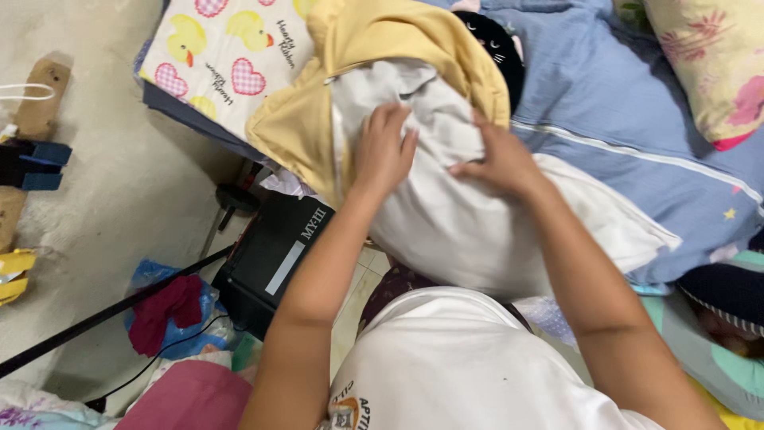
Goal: The person inserts a pillow insert into a yellow pillowcase, then places a floral pillow inside a pink pillowcase. The person smooths the cases and adjusts the pillows on a bed.
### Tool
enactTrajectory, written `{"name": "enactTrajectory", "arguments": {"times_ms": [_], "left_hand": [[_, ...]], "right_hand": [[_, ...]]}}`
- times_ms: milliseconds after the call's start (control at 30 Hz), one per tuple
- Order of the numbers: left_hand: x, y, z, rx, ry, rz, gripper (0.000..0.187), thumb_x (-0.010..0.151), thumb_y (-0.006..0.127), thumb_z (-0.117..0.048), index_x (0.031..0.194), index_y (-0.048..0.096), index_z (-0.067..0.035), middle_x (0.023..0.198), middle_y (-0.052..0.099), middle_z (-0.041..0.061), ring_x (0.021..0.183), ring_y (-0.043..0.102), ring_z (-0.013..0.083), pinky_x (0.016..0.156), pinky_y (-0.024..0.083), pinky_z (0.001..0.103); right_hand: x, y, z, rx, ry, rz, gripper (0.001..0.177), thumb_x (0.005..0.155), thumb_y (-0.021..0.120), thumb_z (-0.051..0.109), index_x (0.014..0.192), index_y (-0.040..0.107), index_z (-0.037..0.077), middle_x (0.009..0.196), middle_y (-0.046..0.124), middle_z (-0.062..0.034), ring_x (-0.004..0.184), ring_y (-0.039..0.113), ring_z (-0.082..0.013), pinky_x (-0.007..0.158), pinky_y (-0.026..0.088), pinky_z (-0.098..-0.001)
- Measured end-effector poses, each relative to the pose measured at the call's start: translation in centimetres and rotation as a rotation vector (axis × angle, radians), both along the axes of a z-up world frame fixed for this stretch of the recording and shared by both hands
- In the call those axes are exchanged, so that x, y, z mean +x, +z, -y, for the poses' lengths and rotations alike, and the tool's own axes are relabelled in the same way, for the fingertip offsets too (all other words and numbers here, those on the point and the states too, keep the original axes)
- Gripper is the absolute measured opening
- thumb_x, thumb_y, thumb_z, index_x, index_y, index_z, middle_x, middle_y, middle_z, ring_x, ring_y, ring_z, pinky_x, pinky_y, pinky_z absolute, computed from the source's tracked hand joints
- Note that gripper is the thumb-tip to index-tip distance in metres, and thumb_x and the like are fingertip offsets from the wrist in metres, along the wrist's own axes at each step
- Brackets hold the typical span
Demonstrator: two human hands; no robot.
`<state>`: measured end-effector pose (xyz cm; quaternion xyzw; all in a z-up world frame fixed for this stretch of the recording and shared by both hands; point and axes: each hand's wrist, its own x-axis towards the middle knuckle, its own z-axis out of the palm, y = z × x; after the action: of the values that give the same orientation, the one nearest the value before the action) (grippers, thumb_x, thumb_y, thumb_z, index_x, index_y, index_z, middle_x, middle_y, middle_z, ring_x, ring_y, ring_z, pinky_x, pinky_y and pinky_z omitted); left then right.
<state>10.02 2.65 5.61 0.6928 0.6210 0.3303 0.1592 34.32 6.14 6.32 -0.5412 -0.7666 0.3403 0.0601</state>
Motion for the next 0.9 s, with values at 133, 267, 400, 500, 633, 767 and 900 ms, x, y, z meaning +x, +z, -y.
{"name": "enactTrajectory", "arguments": {"times_ms": [133, 267, 400, 500, 633, 767, 900], "left_hand": [[2.8, -1.6, -7.7, -0.506, 0.098, -0.100, 0.052, 0.098, 0.057, -0.048, 0.131, 0.062, -0.008, 0.133, 0.060, 0.018, 0.122, 0.057, 0.0383, 0.101, 0.045, 0.051], [3.9, -4.8, -12.3, -0.741, 0.173, 0.060, 0.066, 0.090, 0.057, -0.061, 0.131, 0.065, -0.010, 0.134, 0.062, 0.020, 0.125, 0.059, 0.0380, 0.103, 0.047, 0.047], [5.3, -8.2, -14.7, -0.496, 0.340, 0.184, 0.070, 0.089, 0.063, -0.060, 0.124, 0.068, 0.000, 0.126, 0.067, 0.027, 0.120, 0.062, 0.0401, 0.103, 0.048, 0.045], [6.3, -9.6, -15.9, -0.475, 0.335, 0.467, 0.062, 0.095, 0.062, -0.052, 0.120, 0.071, 0.004, 0.121, 0.072, 0.025, 0.116, 0.069, 0.0359, 0.101, 0.052, 0.040], [6.9, -8.8, -15.0, -0.490, 0.160, 0.931, 0.041, 0.096, 0.060, -0.030, 0.121, 0.069, 0.002, 0.112, 0.073, 0.014, 0.103, 0.068, 0.0290, 0.090, 0.053, 0.040], [7.7, -6.4, -10.5, -0.785, -0.150, 1.439, 0.025, 0.106, 0.061, -0.020, 0.118, 0.062, 0.002, 0.108, 0.067, 0.012, 0.099, 0.065, 0.0247, 0.094, 0.052, 0.044], [7.5, -3.6, -9.0, -0.731, -0.238, 1.930, 0.026, 0.104, 0.056, -0.015, 0.123, 0.058, 0.002, 0.117, 0.069, 0.014, 0.113, 0.067, 0.0267, 0.104, 0.052, 0.046]], "right_hand": [[-1.4, 1.7, 3.1, 0.043, 0.077, 0.044, 0.119, 0.069, 0.087, 0.056, 0.159, 0.032, 0.003, 0.140, 0.052, -0.0308, 0.129, 0.052, -0.0446, 0.108, 0.042, -0.0490], [-2.2, 1.9, 4.1, 0.049, 0.088, -0.037, 0.108, 0.072, 0.086, 0.046, 0.156, 0.032, 0.002, 0.139, 0.055, -0.0278, 0.125, 0.054, -0.0438, 0.104, 0.043, -0.0492], [-2.5, 0.5, 4.2, 0.017, 0.069, -0.099, 0.087, 0.076, 0.074, 0.010, 0.156, 0.039, 0.007, 0.129, 0.065, -0.0222, 0.121, 0.059, -0.0413, 0.102, 0.046, -0.0482], [-2.9, -0.7, 4.5, 0.153, 0.084, -0.153, 0.085, 0.072, 0.060, -0.010, 0.153, 0.044, 0.009, 0.132, 0.065, -0.0230, 0.119, 0.060, -0.0423, 0.099, 0.047, -0.0484], [-2.9, -2.3, 4.2, 0.106, -0.064, -0.104, 0.089, 0.074, 0.059, -0.009, 0.158, 0.037, 0.012, 0.126, 0.067, -0.0234, 0.118, 0.061, -0.0418, 0.101, 0.046, -0.0490], [-3.5, -4.2, 2.9, 0.297, -0.227, -0.224, 0.095, 0.072, 0.060, -0.010, 0.159, 0.025, 0.004, 0.132, 0.061, -0.0294, 0.123, 0.058, -0.0441, 0.103, 0.046, -0.0488], [-4.5, -7.1, 2.6, 0.589, -0.401, -0.575, 0.090, 0.083, 0.070, -0.006, 0.156, 0.018, 0.001, 0.140, 0.051, -0.0267, 0.129, 0.056, -0.0363, 0.110, 0.044, -0.0421]]}}
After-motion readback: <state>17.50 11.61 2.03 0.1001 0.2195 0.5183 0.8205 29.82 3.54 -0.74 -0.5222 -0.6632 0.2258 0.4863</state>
